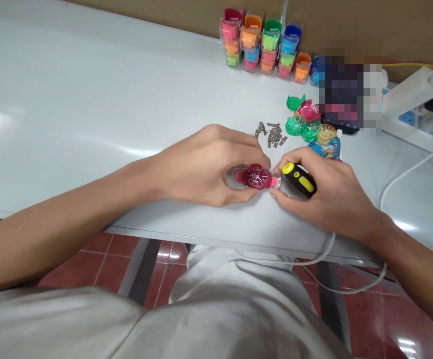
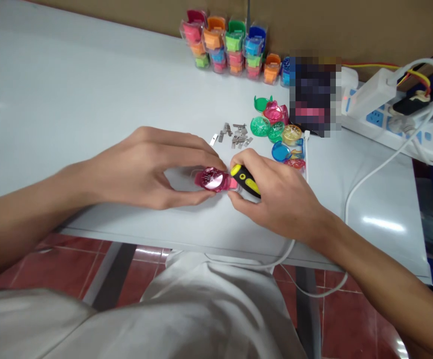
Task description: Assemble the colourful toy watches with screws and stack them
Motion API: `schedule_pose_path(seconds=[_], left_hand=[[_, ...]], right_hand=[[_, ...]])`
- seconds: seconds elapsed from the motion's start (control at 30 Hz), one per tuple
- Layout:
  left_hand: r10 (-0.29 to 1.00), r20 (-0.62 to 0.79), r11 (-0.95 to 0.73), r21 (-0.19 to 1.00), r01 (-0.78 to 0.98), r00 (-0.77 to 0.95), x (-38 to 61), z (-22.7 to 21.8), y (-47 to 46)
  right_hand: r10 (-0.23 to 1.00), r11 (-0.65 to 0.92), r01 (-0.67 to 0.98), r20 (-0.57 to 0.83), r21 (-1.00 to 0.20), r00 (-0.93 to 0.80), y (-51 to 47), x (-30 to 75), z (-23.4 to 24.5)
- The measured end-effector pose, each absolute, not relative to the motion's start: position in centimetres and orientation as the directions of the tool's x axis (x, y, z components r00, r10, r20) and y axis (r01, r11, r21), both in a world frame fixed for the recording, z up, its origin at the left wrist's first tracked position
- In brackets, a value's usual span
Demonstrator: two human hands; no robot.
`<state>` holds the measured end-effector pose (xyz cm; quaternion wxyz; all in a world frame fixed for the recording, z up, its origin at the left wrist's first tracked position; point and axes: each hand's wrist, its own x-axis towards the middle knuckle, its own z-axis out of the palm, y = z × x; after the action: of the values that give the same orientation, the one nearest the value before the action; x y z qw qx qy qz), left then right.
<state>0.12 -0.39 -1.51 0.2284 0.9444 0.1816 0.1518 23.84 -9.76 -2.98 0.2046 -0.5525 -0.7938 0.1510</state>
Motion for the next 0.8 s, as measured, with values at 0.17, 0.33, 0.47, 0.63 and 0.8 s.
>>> schedule_pose_path(seconds=[0.17,0.33,0.47,0.63,0.8], left_hand=[[0.400,0.208,-0.840,0.473,0.266,0.893,0.10,-1.40,-0.45],[0.357,0.181,-0.857,0.453,0.244,0.916,0.20,-1.81,-0.38],[0.353,0.166,-0.860,0.446,0.249,0.921,0.16,-1.76,-0.30],[0.381,0.173,-0.835,0.487,0.257,0.908,0.08,-1.82,-0.18],[0.402,0.164,-0.823,0.497,0.277,0.901,0.16,-1.92,-0.23]], right_hand=[[0.938,0.348,0.813,0.168,-0.467,-0.305,-9.71,23.81,-2.95],[0.942,0.334,0.815,0.144,-0.474,-0.303,-9.69,23.83,-2.84],[0.939,0.343,0.808,0.159,-0.480,-0.304,-9.62,23.81,-2.89],[0.940,0.341,0.814,0.168,-0.471,-0.297,-9.55,23.82,-2.86],[0.939,0.343,0.814,0.170,-0.469,-0.298,-9.56,23.79,-2.82]])
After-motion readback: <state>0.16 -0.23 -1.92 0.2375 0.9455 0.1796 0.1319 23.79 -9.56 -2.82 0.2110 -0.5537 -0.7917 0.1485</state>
